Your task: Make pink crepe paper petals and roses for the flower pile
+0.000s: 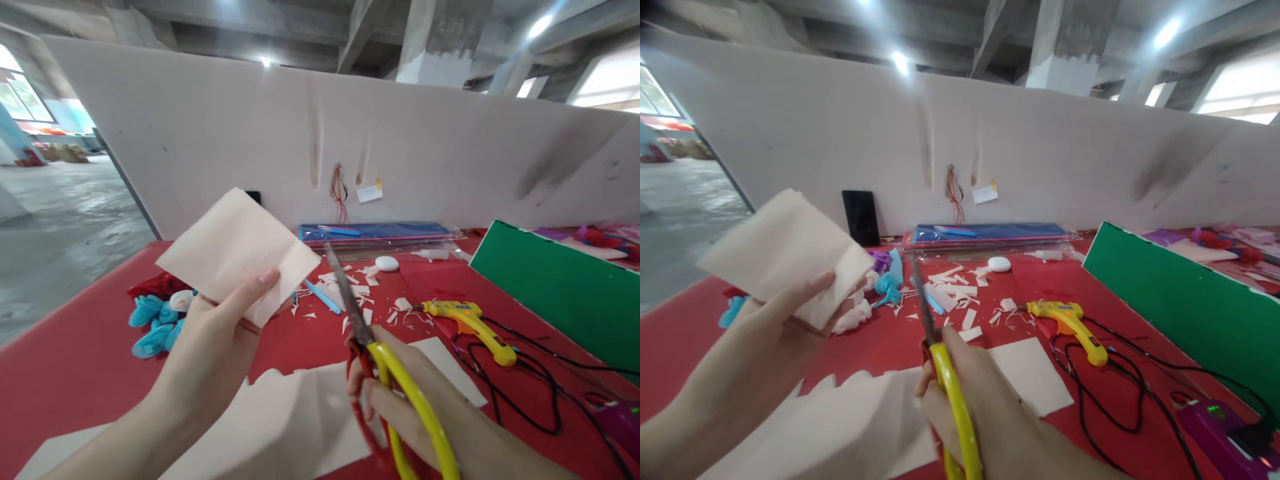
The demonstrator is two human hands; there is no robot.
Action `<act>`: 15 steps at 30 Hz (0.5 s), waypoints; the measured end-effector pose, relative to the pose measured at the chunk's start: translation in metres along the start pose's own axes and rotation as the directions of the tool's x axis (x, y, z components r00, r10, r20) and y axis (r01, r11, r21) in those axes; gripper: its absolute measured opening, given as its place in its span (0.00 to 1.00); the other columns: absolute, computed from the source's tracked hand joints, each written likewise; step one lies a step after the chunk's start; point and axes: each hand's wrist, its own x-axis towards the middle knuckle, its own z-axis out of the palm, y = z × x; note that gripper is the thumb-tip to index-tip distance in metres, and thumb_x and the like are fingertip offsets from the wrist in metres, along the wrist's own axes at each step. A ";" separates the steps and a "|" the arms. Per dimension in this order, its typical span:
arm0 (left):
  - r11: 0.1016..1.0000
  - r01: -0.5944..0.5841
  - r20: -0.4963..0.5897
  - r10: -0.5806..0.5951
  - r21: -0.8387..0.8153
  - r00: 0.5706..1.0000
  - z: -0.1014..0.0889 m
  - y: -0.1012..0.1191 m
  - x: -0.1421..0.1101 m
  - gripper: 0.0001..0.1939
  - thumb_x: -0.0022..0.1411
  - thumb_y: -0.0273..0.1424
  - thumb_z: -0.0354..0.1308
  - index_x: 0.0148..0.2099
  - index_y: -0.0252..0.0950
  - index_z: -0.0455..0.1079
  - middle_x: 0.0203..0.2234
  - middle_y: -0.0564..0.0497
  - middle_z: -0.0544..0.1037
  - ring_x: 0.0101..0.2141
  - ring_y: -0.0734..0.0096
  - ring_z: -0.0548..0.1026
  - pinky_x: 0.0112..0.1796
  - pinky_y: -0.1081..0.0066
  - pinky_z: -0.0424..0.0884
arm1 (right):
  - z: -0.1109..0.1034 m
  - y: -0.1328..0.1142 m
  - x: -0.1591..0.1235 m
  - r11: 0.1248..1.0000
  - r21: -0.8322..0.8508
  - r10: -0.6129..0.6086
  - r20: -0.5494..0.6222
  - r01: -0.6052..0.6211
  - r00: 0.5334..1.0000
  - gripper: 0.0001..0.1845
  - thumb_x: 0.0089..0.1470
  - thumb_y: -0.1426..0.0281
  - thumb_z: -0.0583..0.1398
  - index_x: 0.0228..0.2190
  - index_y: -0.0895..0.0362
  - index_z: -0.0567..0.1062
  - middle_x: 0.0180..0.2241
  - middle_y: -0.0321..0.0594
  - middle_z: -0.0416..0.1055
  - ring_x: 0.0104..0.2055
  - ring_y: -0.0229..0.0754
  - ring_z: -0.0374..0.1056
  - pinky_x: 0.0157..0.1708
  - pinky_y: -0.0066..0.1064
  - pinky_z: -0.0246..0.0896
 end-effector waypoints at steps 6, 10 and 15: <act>0.992 -0.037 -0.015 0.039 0.119 0.999 0.000 -0.001 0.001 0.15 0.45 0.19 0.66 0.38 0.33 0.77 0.36 0.50 0.81 0.39 0.67 0.77 0.30 0.82 0.74 | 0.010 -0.014 0.003 0.984 0.170 0.055 0.019 -0.058 0.998 0.12 0.55 0.65 0.52 0.38 0.54 0.71 0.32 0.40 0.73 0.29 0.39 0.70 0.30 0.30 0.66; 0.973 -0.093 -0.005 0.096 0.211 0.995 -0.006 -0.001 0.003 0.13 0.46 0.23 0.67 0.38 0.31 0.77 0.36 0.46 0.81 0.39 0.61 0.78 0.29 0.78 0.75 | 0.010 -0.021 0.007 0.992 0.114 0.056 0.008 -0.056 0.998 0.15 0.56 0.65 0.48 0.29 0.55 0.71 0.29 0.43 0.72 0.29 0.41 0.70 0.28 0.30 0.66; 0.951 -0.121 0.017 0.121 0.283 0.992 -0.005 -0.004 0.002 0.10 0.45 0.30 0.70 0.31 0.30 0.78 0.28 0.47 0.81 0.29 0.66 0.77 0.25 0.76 0.75 | 0.010 -0.034 -0.006 0.998 -0.038 0.047 -0.071 -0.050 0.996 0.13 0.48 0.65 0.55 0.38 0.52 0.69 0.27 0.41 0.71 0.22 0.41 0.63 0.19 0.30 0.60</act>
